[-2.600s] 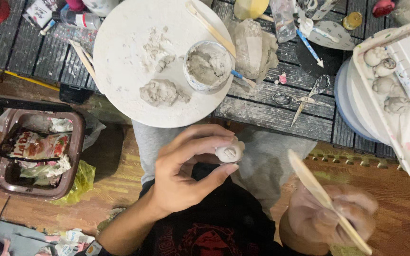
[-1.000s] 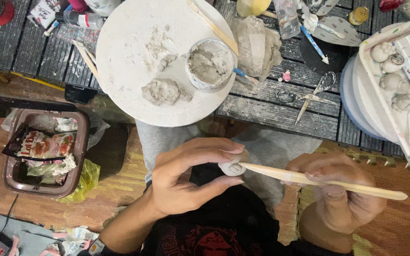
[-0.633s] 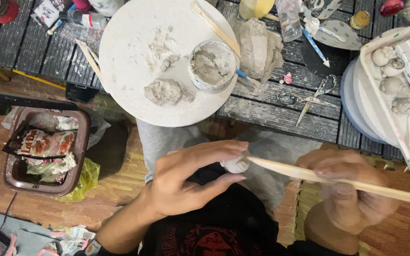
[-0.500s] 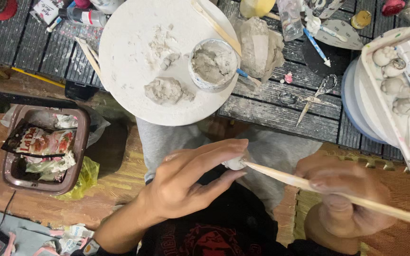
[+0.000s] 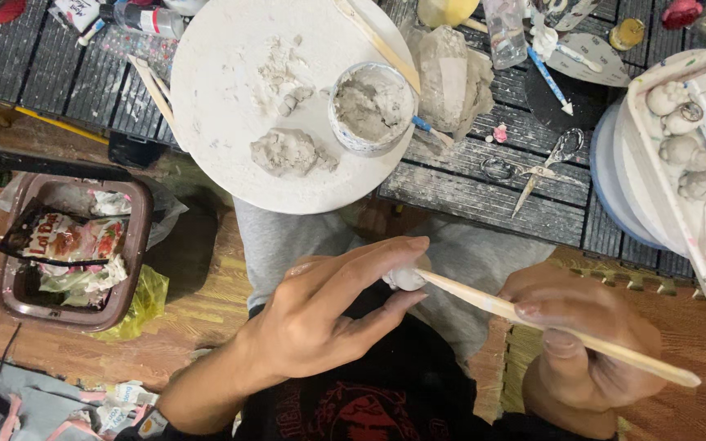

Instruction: The person shapes a small lump of clay into a rounded form using a wooden modeling tool and their fingers. They repeatedly smooth and refine the surface, occasionally adding small pieces of clay to build up the shape.

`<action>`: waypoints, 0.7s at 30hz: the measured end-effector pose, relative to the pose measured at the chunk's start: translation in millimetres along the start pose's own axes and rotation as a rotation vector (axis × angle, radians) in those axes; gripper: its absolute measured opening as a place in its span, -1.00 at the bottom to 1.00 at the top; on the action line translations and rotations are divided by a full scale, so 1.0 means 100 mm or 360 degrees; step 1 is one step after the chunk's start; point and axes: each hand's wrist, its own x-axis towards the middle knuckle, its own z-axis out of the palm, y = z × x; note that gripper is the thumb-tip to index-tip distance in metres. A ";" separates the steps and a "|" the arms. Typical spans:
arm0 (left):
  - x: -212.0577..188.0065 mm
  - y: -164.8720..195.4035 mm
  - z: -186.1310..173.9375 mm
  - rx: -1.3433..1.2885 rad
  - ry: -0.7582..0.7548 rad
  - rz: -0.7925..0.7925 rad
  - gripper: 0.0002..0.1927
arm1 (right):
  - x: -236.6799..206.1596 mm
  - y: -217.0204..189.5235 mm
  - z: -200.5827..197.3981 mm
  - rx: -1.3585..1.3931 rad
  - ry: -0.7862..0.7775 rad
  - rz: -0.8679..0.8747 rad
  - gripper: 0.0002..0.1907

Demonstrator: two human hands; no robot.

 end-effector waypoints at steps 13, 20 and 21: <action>0.01 -0.04 0.01 -0.0118 -0.0016 -0.0143 -0.45 | 0.08 0.13 -0.24 0.0098 -0.0225 -0.0304 -0.80; -0.02 -0.08 0.05 -0.0185 0.0187 -0.0033 -0.68 | -0.33 0.41 -0.31 0.0232 0.0204 -0.0337 -0.74; -0.02 -0.08 0.05 -0.0227 0.0231 -0.0016 -0.70 | -0.37 0.44 -0.29 0.0252 0.0241 -0.0349 -0.73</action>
